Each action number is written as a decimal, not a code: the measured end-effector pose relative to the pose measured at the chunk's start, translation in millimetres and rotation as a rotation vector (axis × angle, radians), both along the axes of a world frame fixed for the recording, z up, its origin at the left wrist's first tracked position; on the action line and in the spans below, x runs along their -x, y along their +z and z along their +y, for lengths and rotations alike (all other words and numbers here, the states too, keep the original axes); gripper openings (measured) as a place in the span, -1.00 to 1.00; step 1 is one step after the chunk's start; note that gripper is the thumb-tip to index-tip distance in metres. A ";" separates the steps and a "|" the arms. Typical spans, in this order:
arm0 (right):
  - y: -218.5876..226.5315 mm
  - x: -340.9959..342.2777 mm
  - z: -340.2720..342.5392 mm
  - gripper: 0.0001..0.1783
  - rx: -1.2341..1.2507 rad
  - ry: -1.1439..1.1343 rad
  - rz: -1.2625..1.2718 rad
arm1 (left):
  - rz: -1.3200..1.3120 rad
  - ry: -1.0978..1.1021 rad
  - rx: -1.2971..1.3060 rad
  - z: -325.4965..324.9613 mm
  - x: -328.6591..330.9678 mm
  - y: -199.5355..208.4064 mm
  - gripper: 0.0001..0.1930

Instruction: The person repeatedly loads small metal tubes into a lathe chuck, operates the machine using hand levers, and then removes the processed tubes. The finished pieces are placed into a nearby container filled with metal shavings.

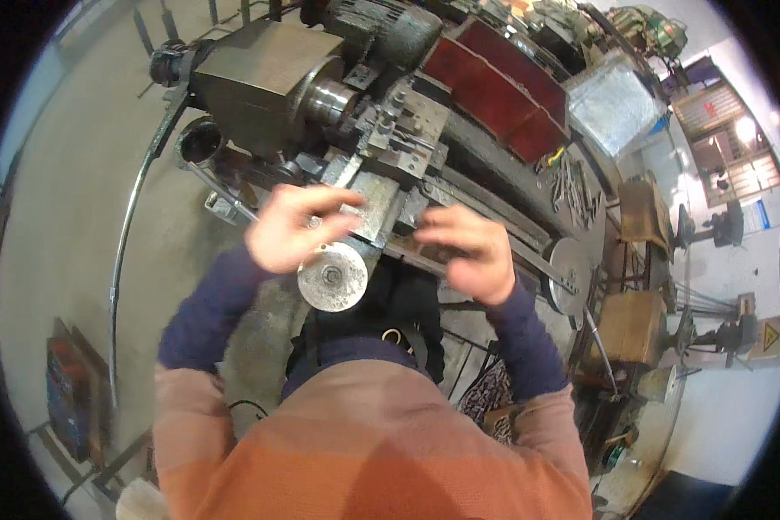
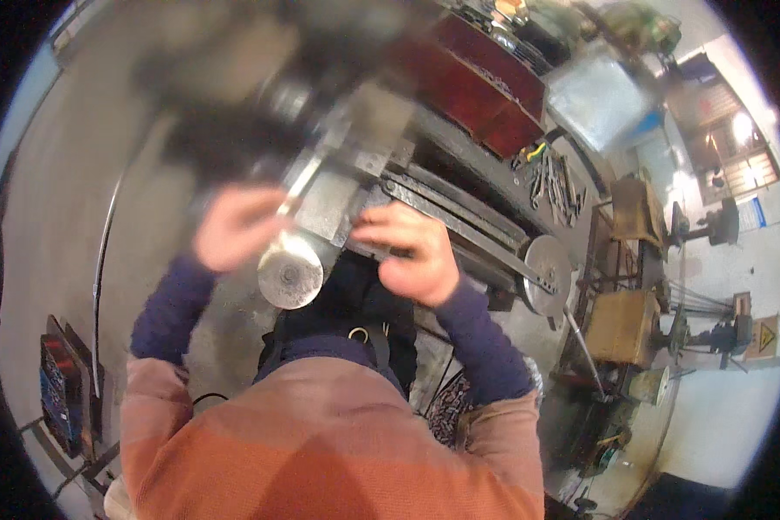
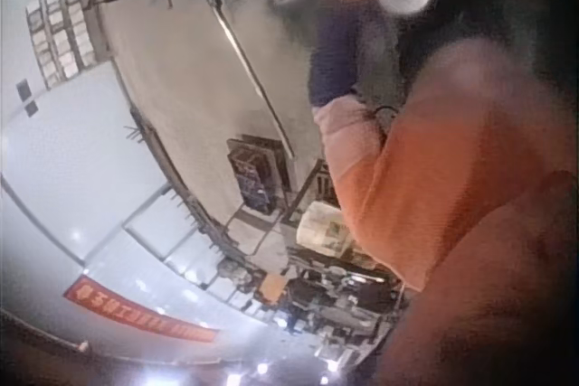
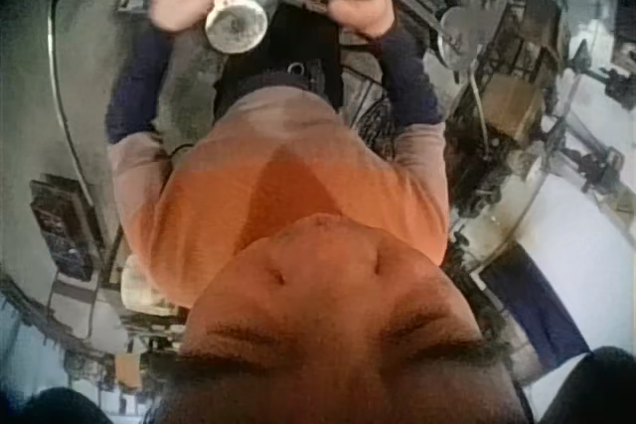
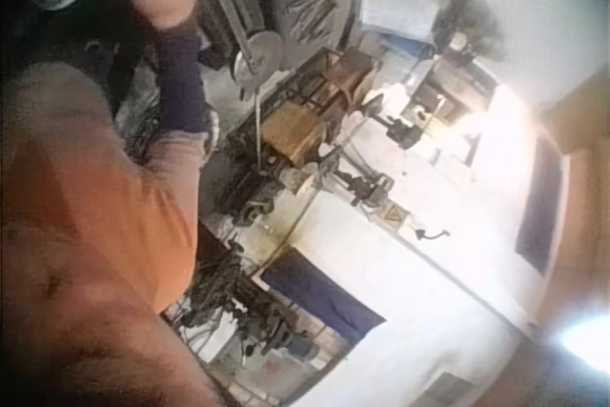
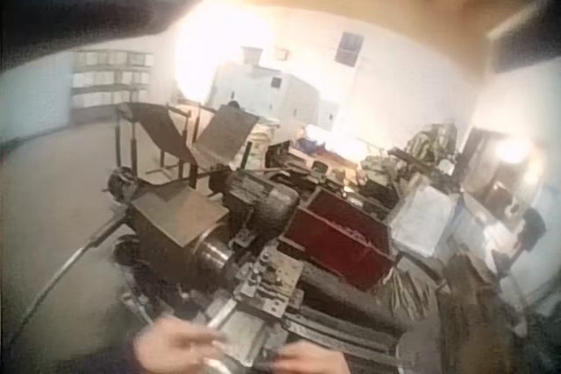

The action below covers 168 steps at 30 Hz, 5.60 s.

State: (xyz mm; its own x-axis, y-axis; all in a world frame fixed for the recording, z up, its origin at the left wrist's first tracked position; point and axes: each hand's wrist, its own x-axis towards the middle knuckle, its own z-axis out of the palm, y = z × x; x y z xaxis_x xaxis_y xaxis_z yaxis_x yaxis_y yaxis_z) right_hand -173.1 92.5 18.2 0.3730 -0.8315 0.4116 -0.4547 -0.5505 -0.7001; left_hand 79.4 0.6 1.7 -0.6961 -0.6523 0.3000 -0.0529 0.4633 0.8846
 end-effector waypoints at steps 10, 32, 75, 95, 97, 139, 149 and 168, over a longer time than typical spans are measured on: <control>-5.0 -47.3 -204.7 -0.70 -0.105 -0.308 1.067 | -0.522 1.098 0.399 -17.4 -294.7 -60.1 -0.71; -26.9 -38.4 -211.7 -0.62 -0.123 -0.155 0.734 | -1.503 1.301 0.082 -91.2 -407.5 -96.8 -0.71; -179.9 398.5 358.9 -0.59 -1.296 -1.778 0.867 | 0.210 0.986 -0.785 -160.4 -146.4 -204.5 -0.54; -202.0 284.9 368.8 -0.54 -1.086 -2.017 0.723 | 0.104 1.049 -0.781 -175.7 -149.1 -208.5 -0.76; -191.6 330.4 375.8 -0.54 -1.010 -1.885 0.770 | 0.055 1.045 -0.759 -174.1 -150.3 -210.8 -0.76; -165.4 321.8 365.2 -0.57 -1.176 -1.989 0.840 | -0.070 1.349 -0.858 -17.4 -239.6 -193.9 -0.74; -135.3 426.7 320.2 -0.56 -1.140 -2.025 1.023 | -1.042 0.927 0.232 -138.8 -204.3 -158.7 -0.66; -92.8 297.9 234.8 -0.41 -0.002 -1.500 0.139 | -1.165 0.682 0.041 -201.1 -179.8 -362.8 -0.65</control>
